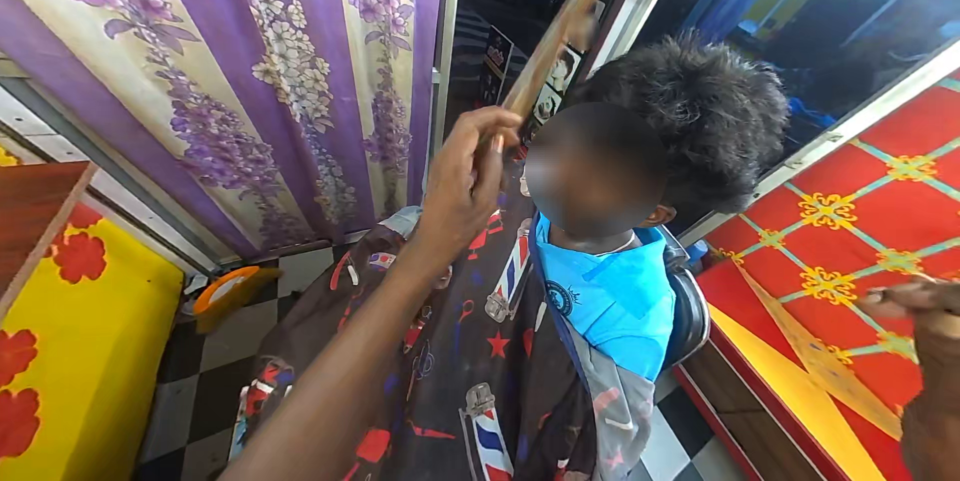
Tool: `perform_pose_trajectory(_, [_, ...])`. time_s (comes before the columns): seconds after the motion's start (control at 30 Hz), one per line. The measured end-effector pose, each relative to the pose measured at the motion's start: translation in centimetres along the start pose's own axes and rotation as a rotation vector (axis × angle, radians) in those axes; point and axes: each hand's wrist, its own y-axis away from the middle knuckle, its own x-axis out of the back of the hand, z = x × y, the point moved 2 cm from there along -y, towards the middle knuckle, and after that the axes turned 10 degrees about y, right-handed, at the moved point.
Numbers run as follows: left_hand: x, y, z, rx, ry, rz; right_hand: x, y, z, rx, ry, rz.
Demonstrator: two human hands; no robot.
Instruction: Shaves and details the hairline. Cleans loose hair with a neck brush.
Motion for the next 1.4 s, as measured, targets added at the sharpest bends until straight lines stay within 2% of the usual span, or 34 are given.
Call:
perform_pose_trajectory(0.07, [-0.1,-3.0,0.1,-0.026,-0.104,-0.108,-0.8,-1.5,-2.0,0.125,0.180,-0.048])
perform_pose_trajectory(0.17, [-1.3,-6.2,-0.4,-0.067,-0.110,-0.294,-3.7,-2.9,-5.3,0.307,0.362,-0.156])
perform_pose_trajectory(0.27, [-2.4,-7.8,-1.5,-0.048,-0.053,-0.449,-6.5,-3.8,-6.9,0.460,0.466,-0.236])
perform_pose_trajectory(0.33, [-3.1,-8.1,-1.9,-0.013,-0.037,-0.493,-7.6,-4.4,-6.9,0.505,0.509,-0.238])
perform_pose_trajectory(0.47, [-4.2,-8.0,-2.4,0.075,-0.052,-0.530,-8.9,-4.9,-6.7,0.510,0.555,-0.211])
perform_pose_trajectory(0.8, [-5.8,-8.2,-3.0,0.050,-0.082,-0.566,-10.2,-6.0,-6.4,0.483,0.580,-0.156])
perform_pose_trajectory(0.97, [-6.0,-9.2,-2.4,0.139,-0.083,-0.604,-10.2,-6.2,-6.5,0.443,0.565,-0.069])
perform_pose_trajectory(1.17, [-6.2,-10.0,-2.3,0.199,-0.077,-0.647,-10.5,-6.1,-6.0,0.437,0.568,-0.090])
perform_pose_trajectory(1.4, [-6.3,-10.0,-2.5,0.196,-0.072,-0.651,-10.6,-6.1,-5.6,0.434,0.573,-0.092])
